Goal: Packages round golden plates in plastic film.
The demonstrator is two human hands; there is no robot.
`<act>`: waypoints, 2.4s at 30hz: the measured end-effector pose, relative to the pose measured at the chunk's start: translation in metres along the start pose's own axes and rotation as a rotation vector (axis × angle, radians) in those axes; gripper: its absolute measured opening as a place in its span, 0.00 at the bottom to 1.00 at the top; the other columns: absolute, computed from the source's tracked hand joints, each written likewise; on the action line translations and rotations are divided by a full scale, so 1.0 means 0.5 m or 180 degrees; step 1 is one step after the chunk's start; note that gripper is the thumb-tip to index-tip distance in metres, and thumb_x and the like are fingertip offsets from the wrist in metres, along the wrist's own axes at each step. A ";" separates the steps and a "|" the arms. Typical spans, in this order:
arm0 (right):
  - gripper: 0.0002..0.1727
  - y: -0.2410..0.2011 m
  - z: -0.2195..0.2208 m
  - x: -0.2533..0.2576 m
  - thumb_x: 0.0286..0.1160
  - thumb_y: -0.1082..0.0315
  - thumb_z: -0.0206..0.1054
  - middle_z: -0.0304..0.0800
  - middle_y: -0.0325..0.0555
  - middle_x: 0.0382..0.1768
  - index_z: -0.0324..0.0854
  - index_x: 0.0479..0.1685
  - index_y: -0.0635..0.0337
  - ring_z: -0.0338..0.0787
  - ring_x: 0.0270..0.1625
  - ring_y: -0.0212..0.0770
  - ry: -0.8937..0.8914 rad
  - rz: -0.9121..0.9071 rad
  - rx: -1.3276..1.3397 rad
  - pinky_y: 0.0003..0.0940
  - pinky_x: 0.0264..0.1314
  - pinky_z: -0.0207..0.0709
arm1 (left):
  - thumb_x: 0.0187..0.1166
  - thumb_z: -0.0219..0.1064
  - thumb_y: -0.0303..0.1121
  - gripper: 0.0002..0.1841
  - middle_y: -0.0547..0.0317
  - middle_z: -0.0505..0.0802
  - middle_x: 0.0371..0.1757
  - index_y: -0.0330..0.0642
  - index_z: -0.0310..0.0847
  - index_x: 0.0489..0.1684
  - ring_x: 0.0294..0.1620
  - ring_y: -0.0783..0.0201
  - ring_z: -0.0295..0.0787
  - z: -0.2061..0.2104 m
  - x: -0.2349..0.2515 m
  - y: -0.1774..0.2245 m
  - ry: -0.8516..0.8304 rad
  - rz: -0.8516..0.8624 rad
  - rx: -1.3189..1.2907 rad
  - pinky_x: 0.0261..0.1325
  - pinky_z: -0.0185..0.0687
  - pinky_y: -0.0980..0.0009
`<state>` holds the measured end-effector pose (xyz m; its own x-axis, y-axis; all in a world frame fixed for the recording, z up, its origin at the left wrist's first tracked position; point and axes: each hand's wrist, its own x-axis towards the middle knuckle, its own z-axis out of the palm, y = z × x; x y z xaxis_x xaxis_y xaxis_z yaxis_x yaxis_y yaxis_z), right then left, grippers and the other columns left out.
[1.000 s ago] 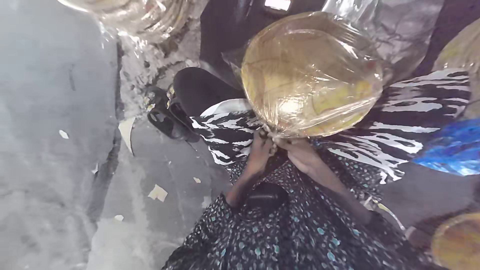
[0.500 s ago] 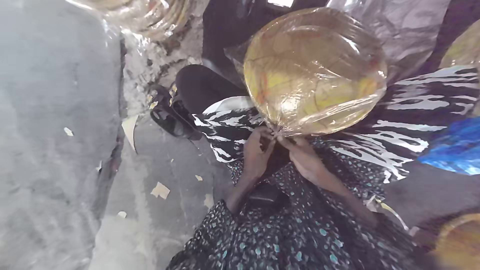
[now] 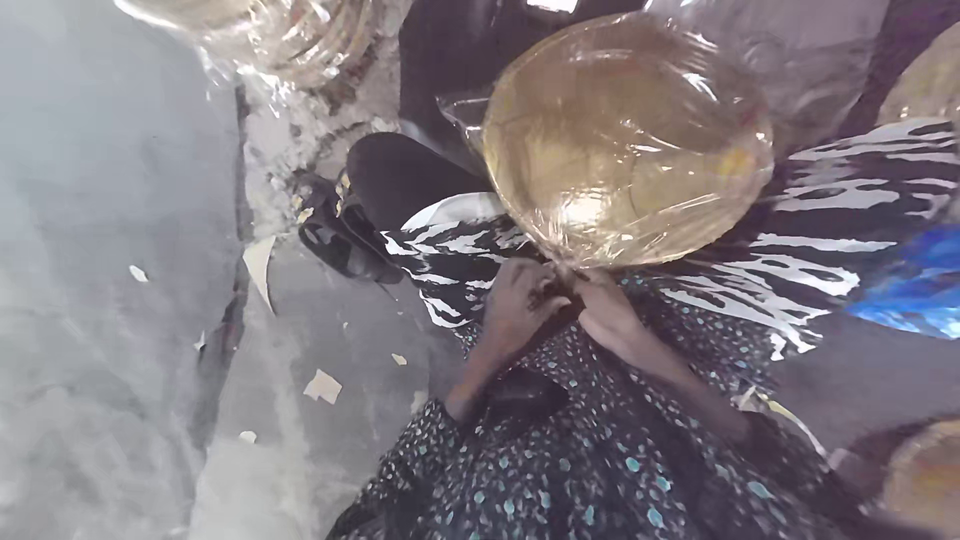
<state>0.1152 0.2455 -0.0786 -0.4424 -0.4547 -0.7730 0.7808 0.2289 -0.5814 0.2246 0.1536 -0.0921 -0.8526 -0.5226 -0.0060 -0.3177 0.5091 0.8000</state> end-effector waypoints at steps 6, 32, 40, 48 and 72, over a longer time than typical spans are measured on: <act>0.14 0.013 -0.017 0.012 0.88 0.78 0.49 0.92 0.36 0.40 0.83 0.50 0.63 0.91 0.46 0.27 -0.0324 -0.0005 0.0501 0.26 0.57 0.85 | 0.63 0.78 0.23 0.07 0.40 0.92 0.42 0.28 0.92 0.34 0.39 0.59 0.91 0.036 0.019 -0.024 0.0565 0.0496 0.0056 0.45 0.86 0.75; 0.13 -0.007 -0.010 -0.035 0.86 0.72 0.60 0.84 0.49 0.53 0.78 0.60 0.72 0.83 0.56 0.28 0.0066 -0.0032 -0.0449 0.25 0.63 0.76 | 0.74 0.71 0.24 0.20 0.38 0.92 0.45 0.22 0.79 0.63 0.45 0.50 0.91 -0.014 0.041 0.091 -0.0187 -0.1027 0.0331 0.54 0.84 0.57; 0.08 -0.020 0.034 -0.042 0.79 0.75 0.68 0.85 0.42 0.41 0.80 0.52 0.67 0.85 0.44 0.26 0.0342 0.0028 -0.0124 0.23 0.51 0.80 | 0.69 0.68 0.17 0.03 0.41 0.92 0.32 0.26 0.88 0.34 0.37 0.52 0.90 -0.001 0.018 0.011 0.0350 0.0878 0.0710 0.49 0.86 0.69; 0.06 -0.010 0.019 -0.025 0.82 0.74 0.64 0.85 0.41 0.38 0.82 0.49 0.67 0.85 0.40 0.27 0.0202 -0.0122 -0.0033 0.24 0.47 0.81 | 0.70 0.73 0.26 0.05 0.46 0.93 0.43 0.35 0.85 0.38 0.53 0.59 0.90 -0.008 0.003 -0.026 0.0089 0.1163 0.0081 0.63 0.80 0.73; 0.08 0.013 0.002 -0.003 0.87 0.75 0.57 0.89 0.39 0.39 0.82 0.51 0.63 0.88 0.42 0.29 -0.0025 0.0101 0.0462 0.26 0.51 0.84 | 0.83 0.64 0.27 0.09 0.45 0.94 0.34 0.29 0.89 0.42 0.36 0.56 0.92 -0.009 0.034 0.051 -0.0545 -0.1263 0.0059 0.48 0.87 0.58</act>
<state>0.1215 0.2467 -0.0812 -0.4135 -0.4560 -0.7881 0.8501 0.1167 -0.5136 0.2037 0.1546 -0.0694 -0.7188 -0.5601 -0.4118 -0.6410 0.3046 0.7046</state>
